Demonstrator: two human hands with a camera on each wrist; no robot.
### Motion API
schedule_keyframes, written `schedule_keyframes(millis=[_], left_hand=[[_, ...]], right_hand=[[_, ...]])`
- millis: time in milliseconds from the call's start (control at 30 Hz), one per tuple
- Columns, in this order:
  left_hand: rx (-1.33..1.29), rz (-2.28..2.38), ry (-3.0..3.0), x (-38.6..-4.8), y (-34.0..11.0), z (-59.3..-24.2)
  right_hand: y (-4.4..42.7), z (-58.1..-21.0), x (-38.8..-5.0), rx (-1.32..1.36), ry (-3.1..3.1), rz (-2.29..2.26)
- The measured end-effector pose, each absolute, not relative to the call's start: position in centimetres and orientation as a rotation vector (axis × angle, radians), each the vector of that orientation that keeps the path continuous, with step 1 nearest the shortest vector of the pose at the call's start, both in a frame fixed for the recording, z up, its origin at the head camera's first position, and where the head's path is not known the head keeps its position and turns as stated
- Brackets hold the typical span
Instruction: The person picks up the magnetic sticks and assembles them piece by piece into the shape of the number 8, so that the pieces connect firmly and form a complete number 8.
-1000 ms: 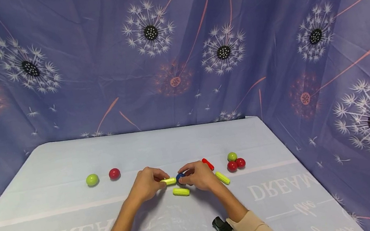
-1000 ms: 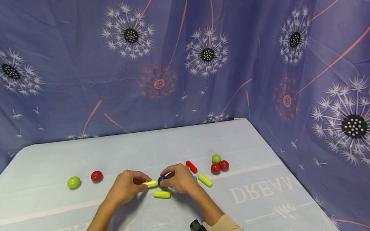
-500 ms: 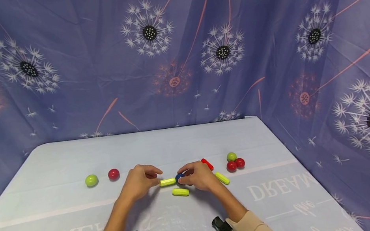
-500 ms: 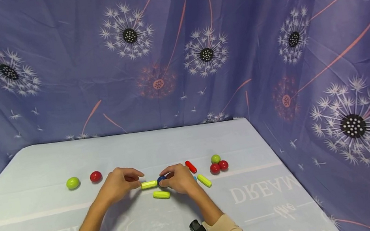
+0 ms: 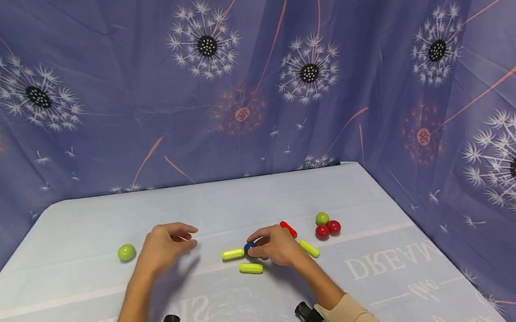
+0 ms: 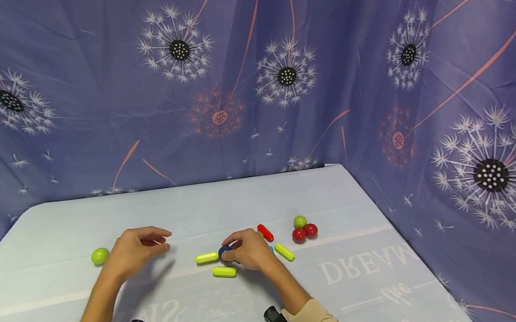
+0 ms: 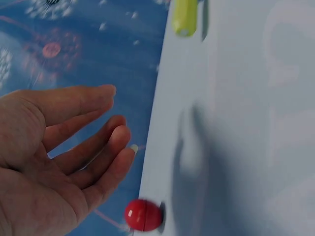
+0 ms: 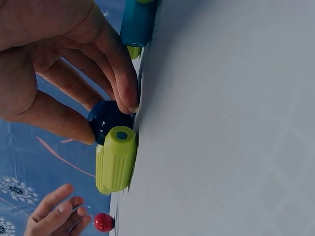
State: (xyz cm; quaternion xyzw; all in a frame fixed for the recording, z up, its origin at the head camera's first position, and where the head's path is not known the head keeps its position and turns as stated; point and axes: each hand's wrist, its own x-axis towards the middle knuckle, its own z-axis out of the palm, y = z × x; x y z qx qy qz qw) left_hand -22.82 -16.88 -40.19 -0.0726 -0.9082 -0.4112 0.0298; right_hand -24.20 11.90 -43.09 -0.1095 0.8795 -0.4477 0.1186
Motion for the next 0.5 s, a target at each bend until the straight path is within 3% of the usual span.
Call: schedule_keyframes(millis=[500], left_hand=[[-0.034,-1.185,-2.813,-22.2,-21.0,-39.9]], right_hand=[[11.9,-43.0,-24.3,-0.301,2.559,-1.307]])
